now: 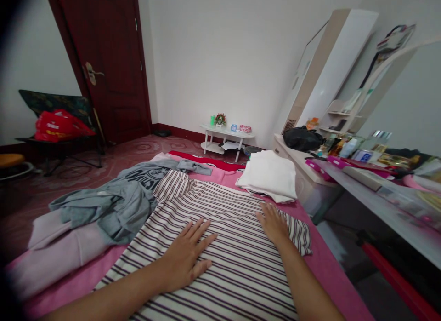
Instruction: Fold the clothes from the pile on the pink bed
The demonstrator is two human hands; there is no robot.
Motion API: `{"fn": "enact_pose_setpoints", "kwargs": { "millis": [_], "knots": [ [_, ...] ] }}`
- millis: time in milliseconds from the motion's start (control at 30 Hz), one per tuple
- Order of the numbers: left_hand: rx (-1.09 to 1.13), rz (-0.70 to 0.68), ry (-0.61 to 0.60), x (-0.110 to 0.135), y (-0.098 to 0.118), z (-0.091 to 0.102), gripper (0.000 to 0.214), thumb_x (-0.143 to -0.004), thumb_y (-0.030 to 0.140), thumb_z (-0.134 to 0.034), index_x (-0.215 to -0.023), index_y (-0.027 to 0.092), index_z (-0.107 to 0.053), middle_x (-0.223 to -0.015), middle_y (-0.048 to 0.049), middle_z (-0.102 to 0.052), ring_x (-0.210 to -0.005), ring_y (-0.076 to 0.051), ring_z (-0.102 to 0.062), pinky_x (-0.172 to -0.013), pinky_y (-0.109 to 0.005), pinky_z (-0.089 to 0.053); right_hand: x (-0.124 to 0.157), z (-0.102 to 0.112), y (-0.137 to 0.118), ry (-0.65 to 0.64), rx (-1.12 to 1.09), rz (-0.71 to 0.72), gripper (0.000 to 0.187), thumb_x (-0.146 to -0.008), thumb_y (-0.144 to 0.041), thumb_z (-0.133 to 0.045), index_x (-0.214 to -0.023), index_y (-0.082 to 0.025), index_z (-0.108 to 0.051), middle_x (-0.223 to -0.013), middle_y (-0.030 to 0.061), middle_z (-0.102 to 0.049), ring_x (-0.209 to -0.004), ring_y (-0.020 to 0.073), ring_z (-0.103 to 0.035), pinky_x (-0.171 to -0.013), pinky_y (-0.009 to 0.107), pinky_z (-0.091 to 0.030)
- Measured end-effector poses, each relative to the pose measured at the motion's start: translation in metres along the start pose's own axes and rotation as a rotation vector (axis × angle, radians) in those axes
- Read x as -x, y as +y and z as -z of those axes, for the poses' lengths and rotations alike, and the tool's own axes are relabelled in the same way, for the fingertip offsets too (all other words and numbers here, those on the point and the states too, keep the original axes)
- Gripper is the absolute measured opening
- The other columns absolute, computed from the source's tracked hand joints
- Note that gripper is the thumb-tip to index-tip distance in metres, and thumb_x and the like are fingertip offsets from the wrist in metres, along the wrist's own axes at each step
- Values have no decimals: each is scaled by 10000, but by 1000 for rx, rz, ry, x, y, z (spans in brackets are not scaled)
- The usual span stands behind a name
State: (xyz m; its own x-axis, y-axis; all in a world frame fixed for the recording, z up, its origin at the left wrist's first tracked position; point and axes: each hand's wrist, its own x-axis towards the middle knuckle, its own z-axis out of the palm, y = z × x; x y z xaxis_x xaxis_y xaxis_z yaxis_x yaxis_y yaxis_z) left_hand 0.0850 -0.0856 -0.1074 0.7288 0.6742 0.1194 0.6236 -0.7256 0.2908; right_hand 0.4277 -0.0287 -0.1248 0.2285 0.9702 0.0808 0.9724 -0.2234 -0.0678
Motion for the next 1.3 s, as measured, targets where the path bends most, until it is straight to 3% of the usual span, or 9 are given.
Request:
{"fn": "enact_pose_setpoints", "kwargs": {
  "millis": [133, 300, 400, 500, 600, 800, 900, 1067, 1300],
  "knots": [
    [17, 10, -6, -2, 2, -1, 640, -932, 619, -270, -1492, 311, -247, -1584, -89, -118, -1449, -325, -67, -1143, -586, -110, -18, 3, -3, 4, 65, -371, 559, -953, -434, -264, -1464, -222, -344, -1544, 138, -259, -1409, 364, -211, -1068, 624, -188],
    [40, -55, 43, -9, -10, -1, 651, -887, 636, -401, -1451, 315, -346, -1560, -93, -235, -1424, -335, -203, -1128, -570, -186, -9, -6, -64, 103, 65, -112, 539, -952, -387, -261, -1466, -240, -332, -1566, 86, -219, -1428, 299, -184, -1090, 588, -181],
    [54, -154, 48, -30, -37, 17, 438, -899, 495, -497, -1271, 275, -570, -1391, -65, -510, -1272, -248, -466, -1069, -392, -360, -5, -11, -74, 62, 21, -66, 538, -962, -416, -228, -1465, -255, -330, -1545, 64, -284, -1414, 266, -236, -1105, 559, -179],
    [-68, -72, 60, -61, -72, 43, 306, -936, 355, -458, -1126, 212, -650, -1169, -66, -651, -1082, -202, -587, -950, -303, -443, -5, -11, -69, 81, 13, -53, 535, -962, -426, -243, -1461, -257, -337, -1540, 62, -298, -1411, 263, -242, -1105, 545, -193],
    [-185, -27, 73, -87, -105, 61, 351, -941, 379, -454, -1219, 217, -595, -1280, -80, -591, -1170, -226, -528, -1021, -357, -375, -4, -10, -66, 109, 9, -47, 530, -965, -419, -244, -1454, -246, -352, -1531, 70, -314, -1405, 275, -253, -1099, 557, -198],
    [-426, 76, 87, -103, -147, 53, 369, -920, 369, -507, -1266, 247, -550, -1300, -104, -572, -1213, -286, -476, -1087, -520, -199, -6, -12, -63, 129, -65, -16, 513, -949, -425, -306, -1408, -236, -429, -1511, 78, -350, -1385, 282, -289, -1101, 522, -221],
    [-494, 186, 132, -112, -156, 50, 359, -912, 291, -515, -1237, 144, -549, -1170, -188, -621, -1128, -330, -523, -1036, -561, -228, -8, -11, -57, 261, -140, -90, 516, -914, -399, -383, -1366, -165, -465, -1500, 133, -340, -1341, 277, -362, -1077, 423, -298],
    [-525, 190, 128, -127, -157, 53, 221, -888, 122, -490, -1088, 103, -581, -1009, -173, -661, -983, -277, -595, -909, -404, -362, -13, -4, -39, 429, -110, -448, 554, -861, -409, -473, -1342, -133, -452, -1347, 213, -482, -1189, 353, -489, -918, 466, -417],
    [-546, 169, 134, -141, -161, 81, 329, -877, 44, -431, -1179, 147, -515, -1018, -162, -628, -882, -268, -614, -771, -380, -383, -38, 23, -15, 265, -4, -185, 303, -906, -273, -433, -1140, -221, -618, -1089, 88, -641, -991, 242, -616, -828, 333, -448]
  ]
}}
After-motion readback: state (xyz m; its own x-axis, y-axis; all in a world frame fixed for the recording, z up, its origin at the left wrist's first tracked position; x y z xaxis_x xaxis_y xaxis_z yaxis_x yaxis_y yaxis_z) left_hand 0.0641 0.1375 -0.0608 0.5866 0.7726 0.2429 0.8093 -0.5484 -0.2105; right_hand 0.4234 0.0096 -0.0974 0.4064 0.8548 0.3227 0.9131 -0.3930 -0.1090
